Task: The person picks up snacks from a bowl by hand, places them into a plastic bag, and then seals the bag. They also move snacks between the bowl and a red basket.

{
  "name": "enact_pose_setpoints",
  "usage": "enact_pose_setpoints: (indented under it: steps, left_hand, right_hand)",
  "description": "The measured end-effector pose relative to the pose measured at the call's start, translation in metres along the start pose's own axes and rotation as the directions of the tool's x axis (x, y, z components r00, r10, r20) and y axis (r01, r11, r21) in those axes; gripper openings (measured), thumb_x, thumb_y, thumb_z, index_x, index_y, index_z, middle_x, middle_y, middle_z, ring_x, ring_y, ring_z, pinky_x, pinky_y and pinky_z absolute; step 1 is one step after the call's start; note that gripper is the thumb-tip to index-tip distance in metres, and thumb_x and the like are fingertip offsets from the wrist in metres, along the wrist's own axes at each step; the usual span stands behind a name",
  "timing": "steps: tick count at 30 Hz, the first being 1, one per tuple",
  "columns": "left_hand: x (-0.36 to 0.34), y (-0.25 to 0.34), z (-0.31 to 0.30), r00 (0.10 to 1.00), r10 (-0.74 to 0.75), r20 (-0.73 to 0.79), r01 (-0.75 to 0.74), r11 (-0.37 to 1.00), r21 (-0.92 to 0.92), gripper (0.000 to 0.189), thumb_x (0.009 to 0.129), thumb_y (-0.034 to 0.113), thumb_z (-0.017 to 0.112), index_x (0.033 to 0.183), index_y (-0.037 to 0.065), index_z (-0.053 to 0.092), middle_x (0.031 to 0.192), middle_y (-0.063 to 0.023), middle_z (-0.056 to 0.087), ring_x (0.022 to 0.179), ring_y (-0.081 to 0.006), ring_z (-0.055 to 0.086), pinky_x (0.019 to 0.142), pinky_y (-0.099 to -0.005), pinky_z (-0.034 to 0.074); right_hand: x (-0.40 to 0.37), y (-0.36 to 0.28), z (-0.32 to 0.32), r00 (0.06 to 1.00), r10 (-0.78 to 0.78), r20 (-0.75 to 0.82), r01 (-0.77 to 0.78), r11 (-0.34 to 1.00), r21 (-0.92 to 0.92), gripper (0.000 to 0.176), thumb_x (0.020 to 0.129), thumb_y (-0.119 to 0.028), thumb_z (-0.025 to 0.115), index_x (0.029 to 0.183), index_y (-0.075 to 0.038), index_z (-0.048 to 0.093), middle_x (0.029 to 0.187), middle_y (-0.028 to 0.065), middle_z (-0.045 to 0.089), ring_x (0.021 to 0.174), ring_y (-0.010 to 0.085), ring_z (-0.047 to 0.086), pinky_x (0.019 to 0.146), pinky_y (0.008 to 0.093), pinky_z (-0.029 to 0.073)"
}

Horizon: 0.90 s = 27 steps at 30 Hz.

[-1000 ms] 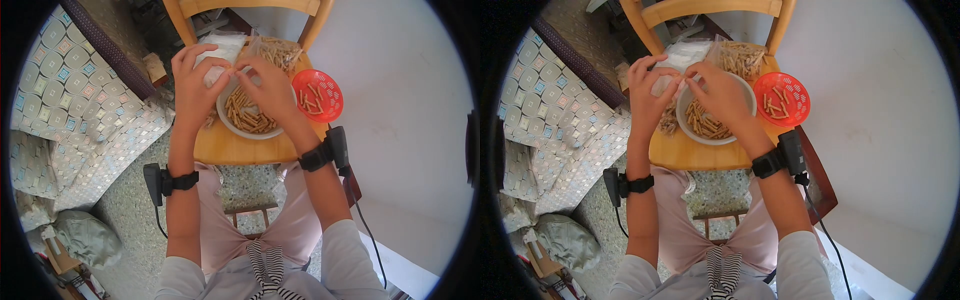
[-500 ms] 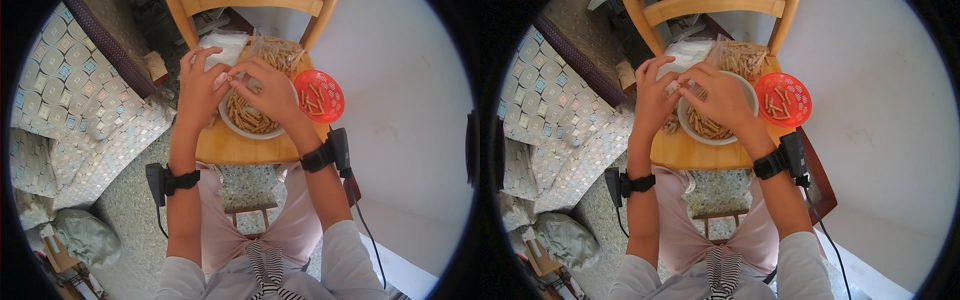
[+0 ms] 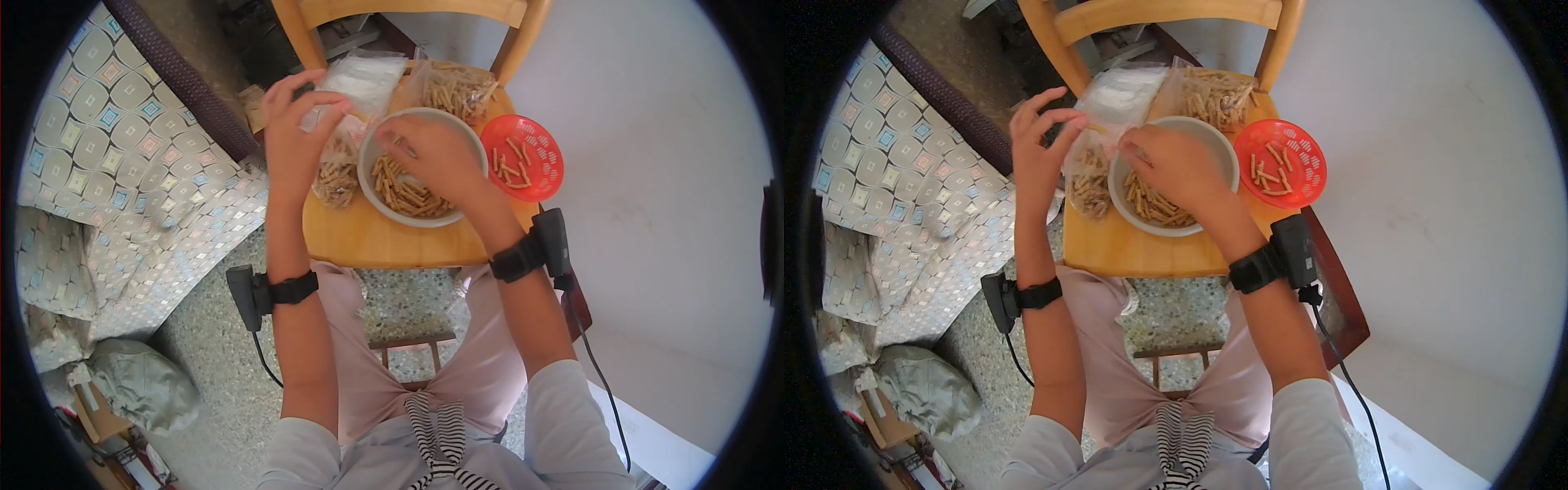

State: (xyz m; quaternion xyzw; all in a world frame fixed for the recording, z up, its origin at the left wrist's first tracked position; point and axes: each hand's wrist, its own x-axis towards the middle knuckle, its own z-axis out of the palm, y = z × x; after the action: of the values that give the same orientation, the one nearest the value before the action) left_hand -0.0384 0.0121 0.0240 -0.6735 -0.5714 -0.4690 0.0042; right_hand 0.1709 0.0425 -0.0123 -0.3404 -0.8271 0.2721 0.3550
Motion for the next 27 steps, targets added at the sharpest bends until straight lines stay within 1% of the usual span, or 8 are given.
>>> enact_pose_setpoints:
  steps: [1,3,5,11,15,20,22,27]
  left_hand:
    - [-0.001,-0.004,-0.002,1.0,0.002,0.003,-0.002,1.0,-0.004,0.014,0.081,0.022,0.079,0.092,0.014,0.077,0.131,-0.0007,0.061,0.13,-0.0272,0.043,0.107,-0.0392,0.036]
    - [-0.004,-0.016,-0.004,0.999,-0.007,-0.04,0.018,0.964,0.265,0.014,0.081,0.024,0.08,0.091,0.013,0.077,0.129,-0.0006,0.062,0.128,-0.0288,0.044,0.102,-0.0381,0.039]
    - [-0.005,-0.026,-0.004,0.999,0.025,-0.037,-0.011,0.943,0.333,0.015,0.081,0.025,0.08,0.09,0.013,0.077,0.126,-0.0019,0.063,0.125,-0.0302,0.046,0.099,-0.039,0.041]
    - [-0.01,-0.027,-0.002,0.992,-0.087,-0.088,0.115,0.912,0.395,0.016,0.079,0.029,0.079,0.083,0.013,0.076,0.123,-0.0046,0.064,0.125,-0.0339,0.046,0.102,-0.0442,0.04]
    - [-0.015,-0.032,-0.001,0.991,-0.134,-0.009,0.123,0.882,0.454,0.014,0.08,0.029,0.078,0.084,0.015,0.077,0.126,-0.0055,0.062,0.124,-0.0345,0.047,0.103,-0.0451,0.04]
    - [-0.017,-0.037,0.0,0.987,-0.125,0.101,0.069,0.899,0.432,0.016,0.082,0.029,0.076,0.09,0.016,0.079,0.128,-0.0064,0.062,0.126,-0.0344,0.046,0.103,-0.0457,0.041]
    - [-0.017,-0.036,0.002,0.954,-0.253,0.158,0.194,0.929,0.315,0.017,0.085,0.03,0.073,0.095,0.017,0.08,0.129,-0.0077,0.062,0.127,-0.0333,0.047,0.102,-0.0448,0.043]
    - [-0.022,-0.041,0.009,0.95,-0.252,0.183,0.163,0.904,0.396,0.021,0.09,0.029,0.068,0.106,0.018,0.078,0.129,-0.0088,0.061,0.125,-0.0328,0.049,0.102,-0.0441,0.043]
  right_hand:
    - [-0.005,0.012,0.005,0.999,-0.028,0.034,0.033,0.99,-0.138,0.021,0.089,-0.017,0.065,0.109,-0.01,0.066,0.101,0.0122,0.067,0.088,0.0295,0.068,0.075,0.0426,0.053]
    - [-0.01,0.016,0.006,0.996,-0.048,0.069,0.065,0.96,-0.273,0.025,0.086,-0.015,0.066,0.111,-0.012,0.067,0.101,0.0121,0.067,0.091,0.0303,0.068,0.076,0.0444,0.054]
    - [-0.015,0.017,0.008,0.941,0.174,0.29,-0.02,0.884,-0.467,0.038,0.082,-0.012,0.069,0.12,-0.012,0.064,0.119,0.0107,0.064,0.105,0.0338,0.063,0.088,0.0455,0.051]
    - [-0.017,0.034,0.036,0.96,0.05,0.274,0.069,0.909,-0.411,0.045,0.076,-0.006,0.07,0.12,-0.015,0.064,0.119,0.0112,0.063,0.108,0.0323,0.061,0.089,0.0452,0.051]
    - [-0.02,0.029,0.033,0.971,0.03,0.236,0.073,0.905,-0.418,0.046,0.075,-0.003,0.068,0.119,-0.016,0.064,0.112,0.0114,0.066,0.105,0.0321,0.063,0.088,0.0457,0.051]
    - [-0.014,0.029,0.032,0.942,0.211,0.26,-0.007,0.789,-0.614,0.027,0.076,-0.011,0.072,0.103,-0.014,0.068,0.092,0.0103,0.07,0.095,0.0321,0.067,0.082,0.0462,0.053]
    - [-0.014,0.029,0.029,0.94,0.228,0.254,-0.029,0.795,-0.606,0.021,0.077,-0.013,0.072,0.098,-0.013,0.068,0.092,0.0106,0.07,0.094,0.032,0.067,0.081,0.0458,0.053]
    - [-0.015,0.034,0.025,0.932,0.263,0.25,-0.058,0.788,-0.612,0.01,0.08,-0.016,0.07,0.089,-0.012,0.069,0.092,0.0106,0.07,0.092,0.0326,0.066,0.079,0.0446,0.053]
